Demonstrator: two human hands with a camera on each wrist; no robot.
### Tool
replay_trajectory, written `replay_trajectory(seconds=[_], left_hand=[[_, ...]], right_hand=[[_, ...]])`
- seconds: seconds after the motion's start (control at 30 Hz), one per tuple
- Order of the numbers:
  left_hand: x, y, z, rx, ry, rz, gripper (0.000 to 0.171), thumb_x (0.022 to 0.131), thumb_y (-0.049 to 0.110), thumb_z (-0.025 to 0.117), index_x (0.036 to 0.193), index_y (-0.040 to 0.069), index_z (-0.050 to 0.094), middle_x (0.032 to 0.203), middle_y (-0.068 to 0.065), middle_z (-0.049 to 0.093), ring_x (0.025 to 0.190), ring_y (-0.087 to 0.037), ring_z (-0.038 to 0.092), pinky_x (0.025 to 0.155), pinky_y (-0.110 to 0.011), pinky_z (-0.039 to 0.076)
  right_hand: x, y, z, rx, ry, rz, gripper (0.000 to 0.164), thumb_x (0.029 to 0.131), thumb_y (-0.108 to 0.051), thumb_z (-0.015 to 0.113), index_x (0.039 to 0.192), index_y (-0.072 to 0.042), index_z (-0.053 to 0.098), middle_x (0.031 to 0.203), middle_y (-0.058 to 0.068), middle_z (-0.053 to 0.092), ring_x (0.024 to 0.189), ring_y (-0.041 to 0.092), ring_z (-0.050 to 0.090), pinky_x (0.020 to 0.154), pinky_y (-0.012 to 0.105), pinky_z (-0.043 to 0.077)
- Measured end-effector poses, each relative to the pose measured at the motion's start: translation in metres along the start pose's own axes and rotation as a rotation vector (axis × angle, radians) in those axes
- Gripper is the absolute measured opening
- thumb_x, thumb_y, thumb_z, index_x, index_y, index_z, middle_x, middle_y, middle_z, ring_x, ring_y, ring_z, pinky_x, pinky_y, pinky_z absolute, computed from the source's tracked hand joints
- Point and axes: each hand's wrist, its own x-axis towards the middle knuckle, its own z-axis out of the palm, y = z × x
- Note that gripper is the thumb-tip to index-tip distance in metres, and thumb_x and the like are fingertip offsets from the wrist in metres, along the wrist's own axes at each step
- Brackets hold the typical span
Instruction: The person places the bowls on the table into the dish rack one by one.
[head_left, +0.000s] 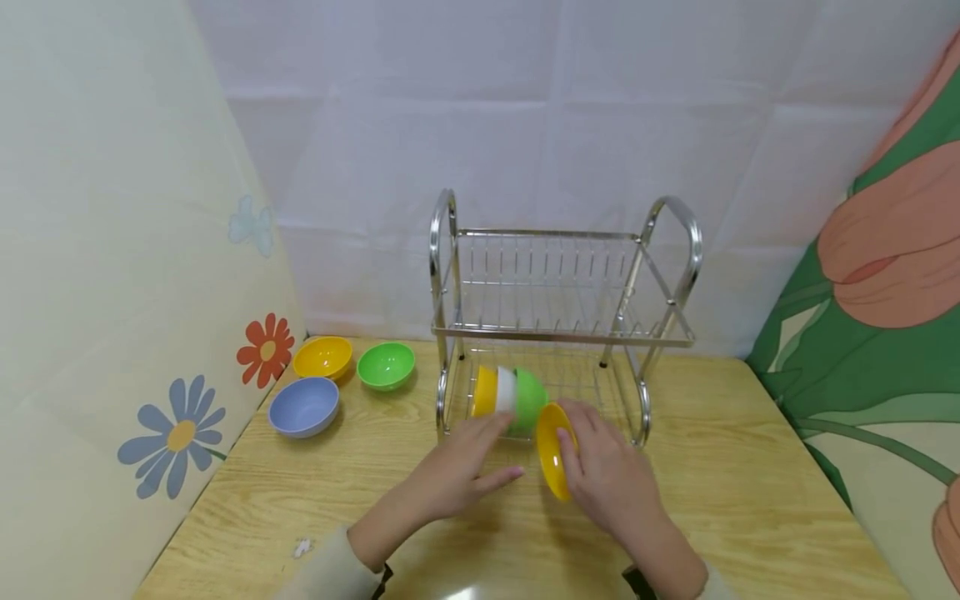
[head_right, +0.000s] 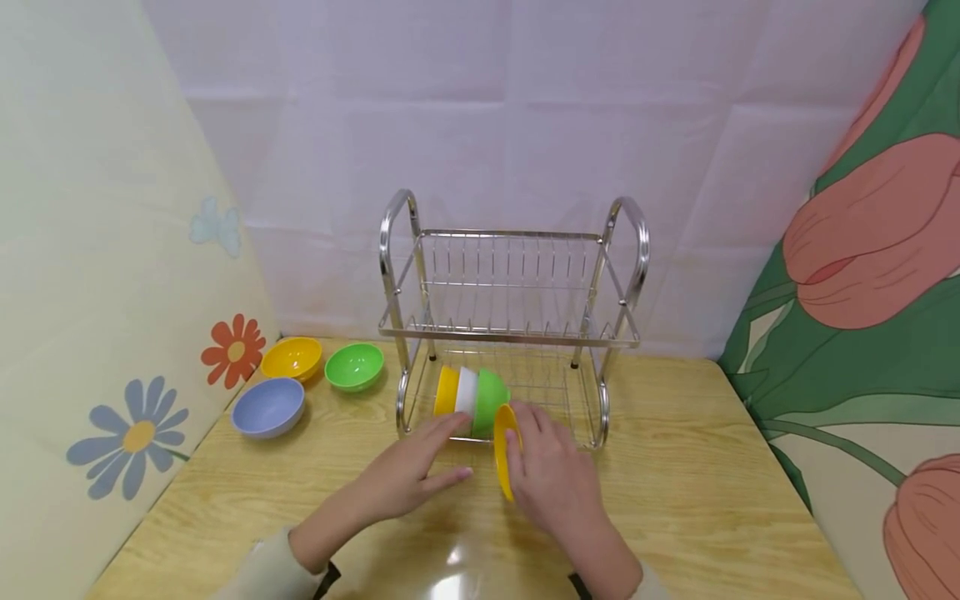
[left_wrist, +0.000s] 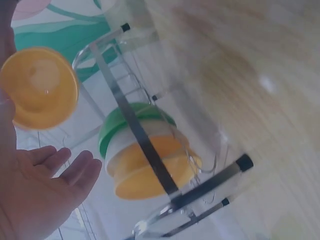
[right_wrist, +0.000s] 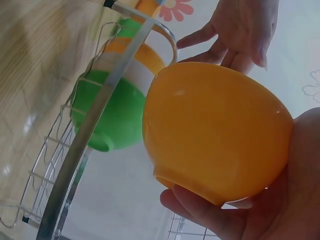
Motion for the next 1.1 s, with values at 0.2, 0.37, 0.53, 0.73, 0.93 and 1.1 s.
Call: replay_trajectory(seconds=[0.2,0.37,0.53,0.73,0.93,1.1], left_hand=[[-0.002,-0.005,-0.015,0.007,0.021,-0.046,0.073,0.101,0.061,0.045,0.154,0.012,0.04,0.156,-0.007,0.046,0.142,-0.029,0.044,0.116,-0.049,0.038],[-0.003,-0.008,-0.027,0.012,0.026,-0.081,0.074,0.101,0.061,0.047,0.155,0.011,0.041,0.157,-0.009,0.043,0.144,-0.03,0.042,0.117,-0.048,0.036],[-0.003,-0.014,-0.04,0.032,0.041,-0.104,0.072,0.101,0.057,0.05,0.155,0.01,0.041,0.158,-0.01,0.042,0.144,-0.03,0.041,0.118,-0.047,0.036],[-0.005,-0.022,-0.059,0.002,0.089,-0.135,0.072,0.101,0.055,0.052,0.155,0.009,0.041,0.159,-0.011,0.039,0.145,-0.031,0.039,0.117,-0.05,0.037],[-0.007,-0.029,-0.074,0.001,0.126,-0.141,0.072,0.101,0.057,0.05,0.154,0.009,0.041,0.161,-0.011,0.038,0.146,-0.034,0.037,0.116,-0.054,0.036],[-0.008,-0.033,-0.085,0.017,0.153,-0.146,0.071,0.101,0.055,0.053,0.153,0.008,0.042,0.161,-0.012,0.037,0.146,-0.036,0.037,0.115,-0.057,0.036]], right_hand=[[0.002,0.006,-0.008,-0.012,0.015,0.007,0.04,0.102,-0.025,0.055,0.136,-0.006,0.057,0.127,0.019,0.066,0.099,0.041,0.07,0.066,0.053,0.061],[0.004,0.012,-0.013,-0.026,0.03,0.004,0.04,0.102,-0.024,0.055,0.137,-0.006,0.056,0.128,0.021,0.066,0.105,0.043,0.068,0.068,0.054,0.061],[0.007,0.018,-0.016,-0.044,0.027,0.013,0.04,0.102,-0.023,0.055,0.138,-0.005,0.056,0.129,0.021,0.065,0.105,0.044,0.068,0.069,0.055,0.061],[0.01,0.027,-0.015,-0.067,0.023,0.032,0.042,0.102,-0.024,0.055,0.138,-0.003,0.055,0.129,0.023,0.065,0.102,0.047,0.068,0.068,0.057,0.06],[0.014,0.036,-0.013,-0.073,-0.006,0.06,0.042,0.103,-0.026,0.053,0.138,-0.002,0.055,0.128,0.025,0.064,0.099,0.047,0.068,0.062,0.054,0.059],[0.019,0.043,-0.011,-0.08,-0.016,0.082,0.043,0.104,-0.027,0.051,0.14,-0.003,0.054,0.126,0.026,0.064,0.097,0.047,0.068,0.058,0.051,0.059]])
